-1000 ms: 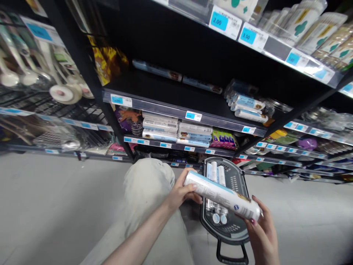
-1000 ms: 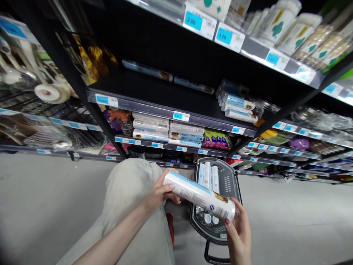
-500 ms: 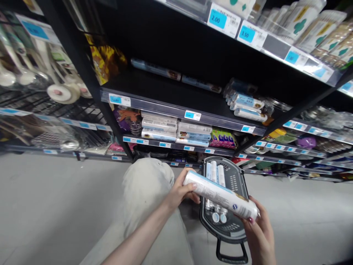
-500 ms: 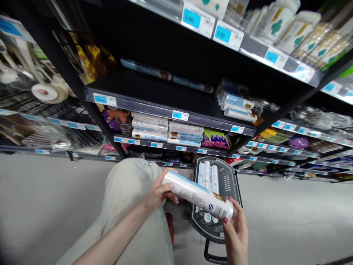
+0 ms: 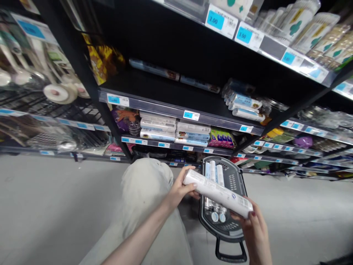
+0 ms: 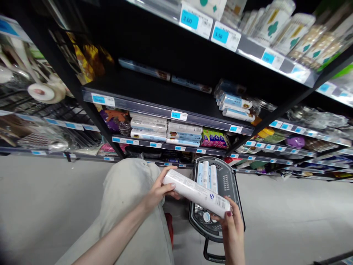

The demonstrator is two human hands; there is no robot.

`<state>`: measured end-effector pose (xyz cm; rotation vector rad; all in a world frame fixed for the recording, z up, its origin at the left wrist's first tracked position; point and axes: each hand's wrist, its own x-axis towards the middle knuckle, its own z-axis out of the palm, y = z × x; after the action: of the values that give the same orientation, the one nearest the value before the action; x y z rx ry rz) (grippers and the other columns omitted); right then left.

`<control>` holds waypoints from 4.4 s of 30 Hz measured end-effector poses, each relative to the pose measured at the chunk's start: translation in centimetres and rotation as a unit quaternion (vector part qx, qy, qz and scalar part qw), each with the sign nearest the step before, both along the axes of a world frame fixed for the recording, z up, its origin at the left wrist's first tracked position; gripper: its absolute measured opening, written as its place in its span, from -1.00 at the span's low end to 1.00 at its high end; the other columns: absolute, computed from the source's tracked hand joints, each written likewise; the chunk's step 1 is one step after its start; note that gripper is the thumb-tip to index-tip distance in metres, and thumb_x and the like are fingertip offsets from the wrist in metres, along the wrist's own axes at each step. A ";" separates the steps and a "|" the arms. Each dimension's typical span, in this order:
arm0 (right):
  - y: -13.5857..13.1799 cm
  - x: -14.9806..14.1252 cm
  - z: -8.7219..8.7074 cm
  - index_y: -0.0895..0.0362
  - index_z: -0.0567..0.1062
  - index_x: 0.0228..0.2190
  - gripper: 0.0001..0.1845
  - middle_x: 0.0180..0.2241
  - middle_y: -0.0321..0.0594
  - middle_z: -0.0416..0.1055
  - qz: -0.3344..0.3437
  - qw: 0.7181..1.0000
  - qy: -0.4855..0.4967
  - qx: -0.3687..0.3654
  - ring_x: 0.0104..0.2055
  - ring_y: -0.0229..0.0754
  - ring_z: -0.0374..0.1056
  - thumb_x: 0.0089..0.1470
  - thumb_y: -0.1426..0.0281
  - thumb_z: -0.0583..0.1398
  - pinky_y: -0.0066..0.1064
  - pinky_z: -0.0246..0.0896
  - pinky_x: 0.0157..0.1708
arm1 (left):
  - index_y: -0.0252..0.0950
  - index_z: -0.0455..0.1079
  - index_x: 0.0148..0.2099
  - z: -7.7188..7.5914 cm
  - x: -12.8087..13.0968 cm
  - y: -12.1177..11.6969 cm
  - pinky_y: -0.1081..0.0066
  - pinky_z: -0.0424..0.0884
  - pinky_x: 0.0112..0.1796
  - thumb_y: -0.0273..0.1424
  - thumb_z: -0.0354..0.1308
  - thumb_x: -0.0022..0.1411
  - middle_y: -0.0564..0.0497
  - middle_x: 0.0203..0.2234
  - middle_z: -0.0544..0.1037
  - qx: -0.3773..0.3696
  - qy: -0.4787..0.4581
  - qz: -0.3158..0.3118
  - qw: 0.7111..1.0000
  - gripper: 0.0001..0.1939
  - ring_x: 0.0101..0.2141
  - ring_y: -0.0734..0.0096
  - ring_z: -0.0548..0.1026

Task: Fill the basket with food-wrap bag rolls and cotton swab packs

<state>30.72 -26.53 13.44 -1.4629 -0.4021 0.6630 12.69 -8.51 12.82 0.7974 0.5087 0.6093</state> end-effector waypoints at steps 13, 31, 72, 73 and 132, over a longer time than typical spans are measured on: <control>-0.8 0.0 0.6 0.11 0.39 -0.13 -0.52 -0.23 -0.12 0.47 0.017 0.999 -0.036 0.001 -0.36 -0.07 0.42 -0.08 0.15 0.26 -0.28 0.33 -0.35 | -0.19 0.19 -0.07 -0.1 -0.1 -0.1 0.38 0.49 -0.48 -0.25 0.28 -0.02 0.10 -0.40 0.37 0.024 -0.011 0.021 0.999 -0.52 -0.46 0.42 0.44; -1.5 0.0 0.4 0.01 0.35 0.00 -0.44 -0.06 -0.09 0.30 -0.010 0.998 -0.053 0.041 -0.13 0.02 0.32 -0.09 0.22 0.27 -0.24 0.38 -0.33 | -0.21 0.14 -0.07 0.2 0.1 -0.2 0.44 0.45 -0.61 -0.37 0.42 -0.20 0.13 -0.45 0.41 0.022 -0.047 -0.037 0.998 -0.33 -0.63 0.50 0.43; -2.0 1.6 -0.5 0.11 0.34 -0.17 -0.46 -0.57 -0.30 0.32 0.095 0.992 -0.080 -0.002 -0.64 -0.27 0.20 -0.06 -0.02 0.18 -0.45 0.12 -0.65 | -0.17 0.12 0.07 -0.4 -0.3 -0.1 0.34 0.53 -0.49 -0.34 0.26 -0.01 0.05 -0.32 0.42 0.010 -0.076 -0.042 0.996 -0.40 -0.47 0.33 0.52; -2.1 1.7 -0.6 0.11 0.33 -0.14 -0.43 -0.52 -0.27 0.35 0.103 0.991 -0.087 0.001 -0.61 -0.25 0.22 -0.06 -0.03 0.18 -0.44 0.14 -0.63 | -0.18 0.12 0.05 -0.3 -0.3 -0.1 0.33 0.53 -0.50 -0.33 0.25 0.00 0.08 -0.39 0.42 0.008 -0.067 -0.038 0.997 -0.43 -0.52 0.36 0.52; -1.2 10.9 -21.0 0.16 0.37 -0.11 -0.60 -0.35 -0.01 0.47 0.209 0.679 -0.352 -0.609 -0.23 -0.01 0.42 0.02 0.23 0.16 -0.40 0.11 -0.37 | -0.23 0.33 -0.11 -2.1 2.5 -0.4 0.26 0.37 -0.14 -0.32 0.04 0.18 -0.07 -0.21 0.54 0.325 0.362 -0.140 0.863 -0.78 -0.24 0.28 0.49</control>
<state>41.63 -27.72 -7.59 -3.0102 -1.0354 0.7247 15.15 -8.95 10.73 1.7415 0.8653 0.1693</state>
